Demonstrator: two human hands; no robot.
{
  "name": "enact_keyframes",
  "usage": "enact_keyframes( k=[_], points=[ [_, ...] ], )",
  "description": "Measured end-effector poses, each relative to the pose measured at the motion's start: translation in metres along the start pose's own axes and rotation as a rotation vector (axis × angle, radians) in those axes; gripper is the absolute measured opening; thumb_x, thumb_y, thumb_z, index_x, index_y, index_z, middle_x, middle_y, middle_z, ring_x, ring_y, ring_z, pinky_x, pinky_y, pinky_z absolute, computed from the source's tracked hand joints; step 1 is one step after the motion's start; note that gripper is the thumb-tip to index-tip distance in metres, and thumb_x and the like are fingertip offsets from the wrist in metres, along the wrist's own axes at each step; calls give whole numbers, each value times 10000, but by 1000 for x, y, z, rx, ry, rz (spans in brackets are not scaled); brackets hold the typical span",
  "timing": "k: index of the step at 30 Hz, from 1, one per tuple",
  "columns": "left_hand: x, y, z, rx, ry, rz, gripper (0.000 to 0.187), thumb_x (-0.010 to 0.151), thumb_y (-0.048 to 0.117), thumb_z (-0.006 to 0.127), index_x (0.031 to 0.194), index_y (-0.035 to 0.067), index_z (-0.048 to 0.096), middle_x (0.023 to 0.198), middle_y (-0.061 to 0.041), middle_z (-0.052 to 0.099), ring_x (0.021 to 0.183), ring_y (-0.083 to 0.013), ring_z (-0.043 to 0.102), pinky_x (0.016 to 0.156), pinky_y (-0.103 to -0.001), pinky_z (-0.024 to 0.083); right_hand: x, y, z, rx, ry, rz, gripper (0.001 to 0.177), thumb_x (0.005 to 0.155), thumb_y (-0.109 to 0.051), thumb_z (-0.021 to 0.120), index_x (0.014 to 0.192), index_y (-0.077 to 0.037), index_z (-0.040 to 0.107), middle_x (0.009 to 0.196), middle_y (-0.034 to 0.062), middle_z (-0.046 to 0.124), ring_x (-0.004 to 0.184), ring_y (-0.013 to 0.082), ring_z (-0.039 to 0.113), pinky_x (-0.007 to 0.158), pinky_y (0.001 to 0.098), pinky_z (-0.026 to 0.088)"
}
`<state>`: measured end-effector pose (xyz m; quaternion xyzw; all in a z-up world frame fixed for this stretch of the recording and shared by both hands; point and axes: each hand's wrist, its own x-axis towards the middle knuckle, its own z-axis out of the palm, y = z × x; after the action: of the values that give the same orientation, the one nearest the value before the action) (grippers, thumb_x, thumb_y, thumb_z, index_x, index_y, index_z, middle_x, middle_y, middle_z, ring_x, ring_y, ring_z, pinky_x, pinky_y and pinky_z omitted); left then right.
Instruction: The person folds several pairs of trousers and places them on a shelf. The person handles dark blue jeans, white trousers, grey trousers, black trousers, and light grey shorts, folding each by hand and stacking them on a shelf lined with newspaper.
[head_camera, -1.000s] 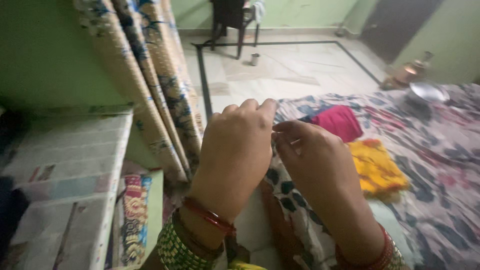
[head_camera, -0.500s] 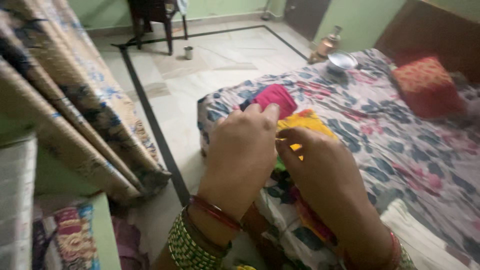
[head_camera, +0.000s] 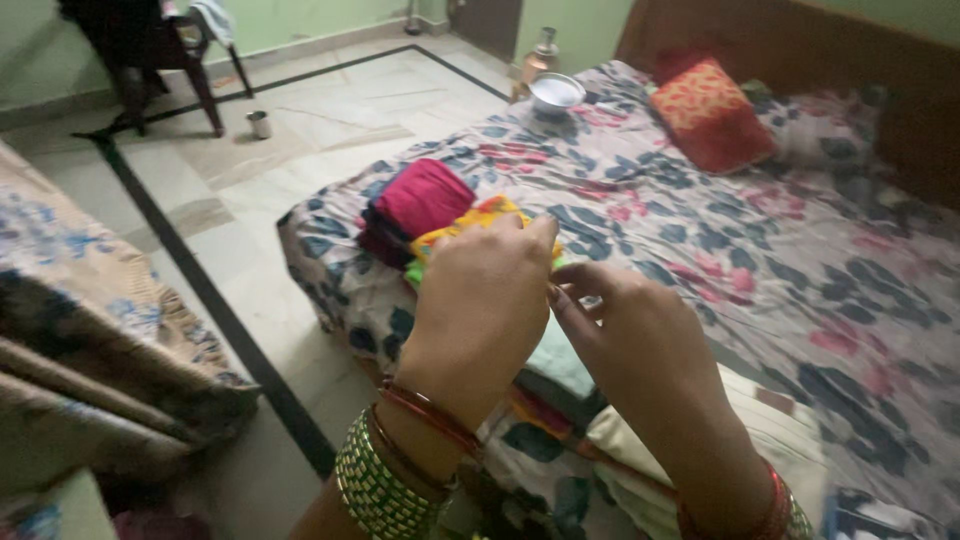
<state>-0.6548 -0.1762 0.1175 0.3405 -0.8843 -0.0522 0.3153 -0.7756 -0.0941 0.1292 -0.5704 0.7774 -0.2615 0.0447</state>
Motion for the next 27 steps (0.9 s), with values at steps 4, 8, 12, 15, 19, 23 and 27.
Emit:
enact_keyframes(
  k=[4,8,12,15,19,23,27],
  points=[
    [14,45,32,-35,-43,22,167,813,144,682,968,85,660,868,-128,702,839,-345,707,705,-494,527,-10,45,-28,-15,-34,165,315,915,-371,658,1133,-172,768,884,99,797,756,265,773,687,387,578],
    [19,89,61,-132,-20,100,163,814,128,677,967,74,665,860,-125,704,845,-343,709,699,-493,526,-25,91,-56,4,-26,204,299,906,-339,642,1110,-164,775,892,104,800,754,251,776,701,379,574],
    [24,126,90,-115,-68,128,137,814,119,667,944,76,663,855,-129,705,843,-334,714,721,-478,543,-40,133,-76,24,-21,297,286,912,-361,667,1103,-178,778,933,65,806,744,251,775,691,388,569],
    [24,154,107,-137,-87,144,101,846,99,650,944,74,661,856,-134,703,832,-334,713,709,-471,546,-53,162,-90,34,18,298,295,888,-333,654,1093,-166,784,961,80,796,800,242,781,714,375,577],
    [23,186,132,-209,-95,156,97,847,111,661,934,68,661,843,-144,702,834,-349,705,708,-479,539,-73,204,-104,14,33,315,301,885,-350,665,1091,-163,780,976,85,795,832,238,775,727,373,572],
    [22,212,153,-238,-160,121,141,858,153,689,971,70,677,860,-153,712,842,-353,704,716,-483,537,-88,244,-115,23,17,365,304,889,-358,668,1094,-168,788,960,98,797,841,232,783,735,363,580],
    [17,231,172,-313,-228,93,255,835,202,732,1054,77,697,897,-160,722,845,-365,699,724,-482,538,-96,275,-118,1,-11,462,314,888,-357,664,1106,-161,775,963,82,806,773,250,773,703,372,565]
  ],
)
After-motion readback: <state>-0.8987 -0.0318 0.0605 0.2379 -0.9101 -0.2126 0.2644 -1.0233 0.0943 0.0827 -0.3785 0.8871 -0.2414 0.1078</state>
